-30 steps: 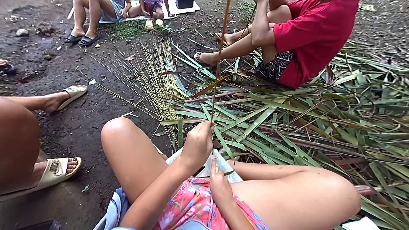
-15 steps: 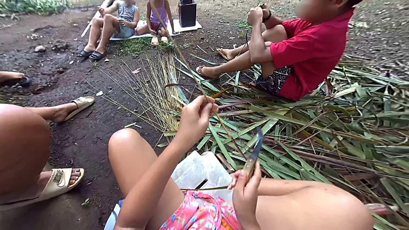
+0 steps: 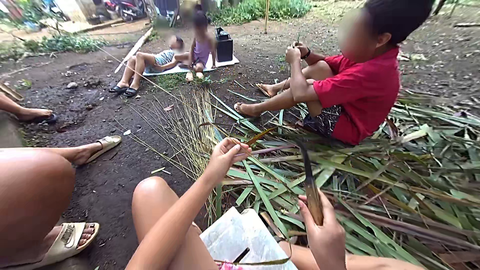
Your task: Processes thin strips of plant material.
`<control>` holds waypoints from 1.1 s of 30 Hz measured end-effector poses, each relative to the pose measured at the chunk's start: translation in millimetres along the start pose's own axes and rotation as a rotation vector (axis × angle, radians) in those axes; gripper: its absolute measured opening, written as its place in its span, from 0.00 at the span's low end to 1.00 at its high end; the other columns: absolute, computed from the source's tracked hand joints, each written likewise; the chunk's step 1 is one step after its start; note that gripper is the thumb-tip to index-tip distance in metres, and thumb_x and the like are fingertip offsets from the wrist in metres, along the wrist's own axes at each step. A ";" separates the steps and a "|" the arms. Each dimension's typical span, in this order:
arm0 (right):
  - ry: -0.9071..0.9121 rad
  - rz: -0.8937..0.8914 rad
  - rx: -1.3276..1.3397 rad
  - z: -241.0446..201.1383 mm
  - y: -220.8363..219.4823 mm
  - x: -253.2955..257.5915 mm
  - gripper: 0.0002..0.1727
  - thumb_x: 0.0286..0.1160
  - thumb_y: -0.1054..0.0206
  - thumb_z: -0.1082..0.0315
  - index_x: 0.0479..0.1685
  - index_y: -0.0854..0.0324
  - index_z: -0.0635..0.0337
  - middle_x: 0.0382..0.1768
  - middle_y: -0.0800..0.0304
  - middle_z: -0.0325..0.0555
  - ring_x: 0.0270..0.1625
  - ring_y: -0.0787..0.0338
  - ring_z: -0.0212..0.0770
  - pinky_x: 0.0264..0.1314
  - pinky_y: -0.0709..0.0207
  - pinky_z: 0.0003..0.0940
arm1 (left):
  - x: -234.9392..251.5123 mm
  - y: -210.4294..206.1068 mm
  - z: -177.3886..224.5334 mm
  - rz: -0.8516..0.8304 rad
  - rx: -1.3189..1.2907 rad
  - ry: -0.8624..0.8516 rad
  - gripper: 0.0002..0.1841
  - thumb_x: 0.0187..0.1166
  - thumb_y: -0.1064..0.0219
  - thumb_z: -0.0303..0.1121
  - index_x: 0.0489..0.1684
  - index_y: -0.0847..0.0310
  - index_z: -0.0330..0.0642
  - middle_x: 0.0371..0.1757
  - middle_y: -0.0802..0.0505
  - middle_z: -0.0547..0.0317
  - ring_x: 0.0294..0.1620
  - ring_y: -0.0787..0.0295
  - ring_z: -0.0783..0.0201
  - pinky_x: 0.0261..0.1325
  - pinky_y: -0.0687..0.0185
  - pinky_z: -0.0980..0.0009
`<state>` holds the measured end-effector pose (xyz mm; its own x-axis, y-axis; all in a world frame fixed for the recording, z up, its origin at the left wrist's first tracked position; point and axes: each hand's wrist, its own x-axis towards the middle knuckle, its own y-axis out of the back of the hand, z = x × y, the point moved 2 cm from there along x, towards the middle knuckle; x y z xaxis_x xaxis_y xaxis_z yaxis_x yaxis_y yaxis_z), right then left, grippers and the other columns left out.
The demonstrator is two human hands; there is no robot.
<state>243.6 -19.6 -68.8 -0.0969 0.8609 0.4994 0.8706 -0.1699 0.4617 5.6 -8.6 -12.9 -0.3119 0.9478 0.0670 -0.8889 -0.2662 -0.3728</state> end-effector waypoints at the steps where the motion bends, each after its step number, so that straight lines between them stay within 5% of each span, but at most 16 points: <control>1: 0.013 -0.049 -0.051 -2.1 -0.5 2.8 0.28 0.75 0.34 0.77 0.71 0.31 0.89 0.51 0.10 0.76 0.47 0.07 0.68 0.52 0.15 0.57 | 6.3 4.0 -4.1 0.022 0.014 0.059 0.07 0.88 0.53 0.17 0.50 0.30 0.33 0.40 0.07 0.58 0.42 0.05 0.69 0.56 0.10 0.70; 3: 0.072 -0.077 -0.190 -4.4 -5.8 8.9 0.25 0.76 0.35 0.78 0.69 0.28 0.88 0.47 0.10 0.80 0.41 0.07 0.76 0.44 0.16 0.65 | 15.3 11.1 -8.6 0.062 0.186 0.190 0.08 0.92 0.53 0.23 0.56 0.31 0.27 0.41 0.08 0.53 0.40 0.07 0.69 0.54 0.11 0.71; 6: 0.182 -0.069 -0.384 -3.0 -15.2 24.3 0.22 0.76 0.36 0.79 0.66 0.24 0.86 0.41 0.10 0.80 0.33 0.07 0.75 0.35 0.16 0.64 | 20.8 19.1 -5.3 -0.105 0.968 0.253 0.20 0.94 0.51 0.32 0.62 0.25 0.16 0.51 0.10 0.35 0.52 0.09 0.54 0.64 0.18 0.61; 8: 0.293 -0.052 -0.458 -1.6 -18.7 38.9 0.20 0.75 0.36 0.80 0.64 0.21 0.86 0.38 0.09 0.77 0.31 0.07 0.72 0.33 0.15 0.60 | 12.7 15.7 -5.3 -0.188 1.414 0.053 0.22 0.94 0.50 0.35 0.59 0.21 0.17 0.52 0.11 0.25 0.60 0.11 0.34 0.66 0.22 0.43; 10: 0.442 -0.028 -0.487 -5.0 -20.6 54.3 0.18 0.74 0.35 0.80 0.60 0.19 0.85 0.37 0.08 0.73 0.31 0.06 0.68 0.32 0.14 0.56 | 7.7 15.2 -17.4 -0.096 1.565 -0.456 0.20 0.84 0.36 0.34 0.56 0.16 0.19 0.51 0.09 0.27 0.57 0.09 0.31 0.61 0.16 0.44; 12: 0.594 0.014 -0.483 -12.8 -21.9 68.3 0.15 0.72 0.36 0.80 0.55 0.15 0.82 0.37 0.06 0.69 0.29 0.05 0.63 0.30 0.14 0.50 | 12.5 13.5 -23.7 -0.161 1.490 -0.650 0.26 0.77 0.29 0.34 0.69 0.20 0.22 0.63 0.11 0.26 0.69 0.16 0.28 0.74 0.26 0.39; 14: 0.679 0.036 -0.481 -24.5 -21.4 79.8 0.13 0.73 0.38 0.81 0.50 0.13 0.80 0.39 0.05 0.67 0.32 0.03 0.59 0.32 0.13 0.46 | 14.9 8.9 -16.6 -0.375 1.338 -0.468 0.22 0.86 0.40 0.28 0.75 0.25 0.23 0.61 0.11 0.28 0.68 0.14 0.33 0.76 0.28 0.41; 16: 0.683 0.067 -0.477 -33.9 -22.5 90.9 0.12 0.75 0.39 0.79 0.47 0.13 0.80 0.39 0.05 0.67 0.33 0.03 0.60 0.32 0.13 0.47 | 18.2 9.9 -9.5 -0.556 1.098 -0.317 0.18 0.91 0.51 0.25 0.61 0.20 0.18 0.39 0.09 0.31 0.41 0.09 0.44 0.53 0.16 0.53; 18: 0.664 0.105 -0.451 -36.4 -27.4 102.8 0.13 0.77 0.39 0.77 0.48 0.14 0.81 0.39 0.06 0.69 0.33 0.04 0.62 0.33 0.13 0.48 | 19.9 12.4 -5.6 -0.588 0.979 -0.312 0.17 0.90 0.52 0.23 0.50 0.18 0.15 0.31 0.13 0.34 0.31 0.17 0.51 0.44 0.21 0.60; 23: 0.589 0.190 -0.219 -43.7 -38.6 98.7 0.19 0.85 0.42 0.70 0.56 0.24 0.86 0.50 0.13 0.77 0.47 0.06 0.57 0.49 0.14 0.34 | 24.3 10.0 8.8 -0.431 0.969 -0.401 0.15 0.87 0.50 0.20 0.43 0.17 0.17 0.30 0.13 0.37 0.30 0.19 0.56 0.42 0.23 0.66; 26: 0.465 0.148 -0.156 -44.2 -49.4 74.2 0.23 0.84 0.39 0.67 0.57 0.23 0.88 0.36 0.11 0.71 0.31 0.08 0.50 0.36 0.15 0.35 | 19.3 6.6 19.9 -0.317 0.929 -0.457 0.15 0.88 0.50 0.21 0.41 0.18 0.19 0.27 0.16 0.44 0.28 0.24 0.64 0.38 0.27 0.73; 29: 0.376 0.036 -0.207 -41.9 -54.6 63.6 0.30 0.80 0.37 0.59 0.59 0.20 0.87 0.36 0.11 0.71 0.32 0.09 0.60 0.36 0.16 0.48 | 7.1 -2.1 26.1 -0.146 1.038 -0.648 0.12 0.85 0.45 0.21 0.40 0.16 0.22 0.32 0.10 0.39 0.32 0.10 0.53 0.41 0.15 0.65; 33: 0.484 0.057 -0.284 -40.2 -58.3 65.9 0.30 0.86 0.47 0.54 0.52 0.13 0.79 0.28 0.12 0.61 0.26 0.11 0.54 0.30 0.18 0.41 | 2.2 -8.9 15.8 0.022 1.135 -0.939 0.07 0.76 0.39 0.19 0.32 0.15 0.26 0.25 0.11 0.44 0.27 0.08 0.55 0.35 0.13 0.69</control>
<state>167.1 27.7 -33.4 -0.3222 0.5399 0.7776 0.7231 -0.3898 0.5702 7.5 -6.9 5.2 -0.0326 0.6005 0.7989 -0.5239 -0.6910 0.4980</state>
